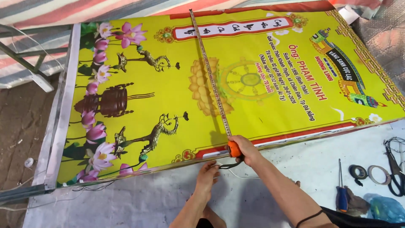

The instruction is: Measuring a large printed banner with a tape measure and using a screwdriver to adjust components along its edge.

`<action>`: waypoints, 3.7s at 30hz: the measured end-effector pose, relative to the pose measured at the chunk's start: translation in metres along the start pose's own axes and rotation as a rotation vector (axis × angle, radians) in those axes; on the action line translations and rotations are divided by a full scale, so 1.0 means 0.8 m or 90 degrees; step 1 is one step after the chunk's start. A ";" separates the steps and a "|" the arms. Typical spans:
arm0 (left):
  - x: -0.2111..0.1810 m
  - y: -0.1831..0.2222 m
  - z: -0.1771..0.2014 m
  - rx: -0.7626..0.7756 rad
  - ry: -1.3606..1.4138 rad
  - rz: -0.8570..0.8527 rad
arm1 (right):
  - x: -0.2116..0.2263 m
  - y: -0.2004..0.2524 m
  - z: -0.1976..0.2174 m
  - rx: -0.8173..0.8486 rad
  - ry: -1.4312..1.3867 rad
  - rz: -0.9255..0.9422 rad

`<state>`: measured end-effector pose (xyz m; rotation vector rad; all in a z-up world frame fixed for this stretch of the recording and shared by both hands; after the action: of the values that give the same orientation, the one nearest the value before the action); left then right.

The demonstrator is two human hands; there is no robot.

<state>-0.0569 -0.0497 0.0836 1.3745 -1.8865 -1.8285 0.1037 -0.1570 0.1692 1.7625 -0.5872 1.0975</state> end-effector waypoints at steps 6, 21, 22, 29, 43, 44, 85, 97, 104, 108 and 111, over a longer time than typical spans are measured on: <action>-0.007 -0.019 0.015 0.024 0.042 0.012 | -0.032 0.025 -0.005 0.007 0.032 -0.010; -0.001 -0.025 0.014 -0.013 -0.042 0.033 | -0.063 0.035 0.002 -0.081 -0.030 0.031; -0.003 -0.023 0.011 -0.010 -0.048 0.034 | -0.066 0.034 0.000 -0.086 -0.033 0.037; -0.008 -0.010 -0.009 0.020 -0.089 0.026 | -0.051 0.040 -0.012 -0.066 0.017 0.038; -0.023 -0.044 -0.067 0.191 -0.189 -0.129 | -0.100 -0.018 0.029 -0.085 0.058 0.052; -0.025 -0.043 -0.071 0.203 -0.204 -0.119 | -0.092 -0.012 0.028 -0.101 0.048 0.057; -0.150 0.080 0.339 0.015 0.146 -0.148 | -0.136 0.075 0.105 -0.128 -0.070 0.021; -0.142 0.070 0.438 -0.034 0.137 -0.145 | -0.152 0.072 0.122 -0.127 -0.085 -0.005; -0.124 0.093 0.467 -0.073 0.103 -0.132 | -0.155 0.067 0.127 -0.141 -0.077 -0.011; -0.094 0.079 0.500 -0.053 0.127 -0.139 | -0.161 0.065 0.127 -0.134 -0.066 -0.019; -0.087 0.085 0.505 -0.107 0.127 -0.132 | -0.169 0.062 0.124 -0.125 -0.085 -0.017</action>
<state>-0.3249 0.2676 0.0813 1.6730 -1.5067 -1.8134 0.0415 -0.2783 0.0592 1.6758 -0.7250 0.8773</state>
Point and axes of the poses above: each hand's wrist, its own y-axis away from the middle knuckle, its own z-axis out of the back of the hand, x = y × z, the point moved 6 cm from there along -y, towards the middle knuckle, and after that the axes turned 15 degrees about z, right-handed, at the moved point
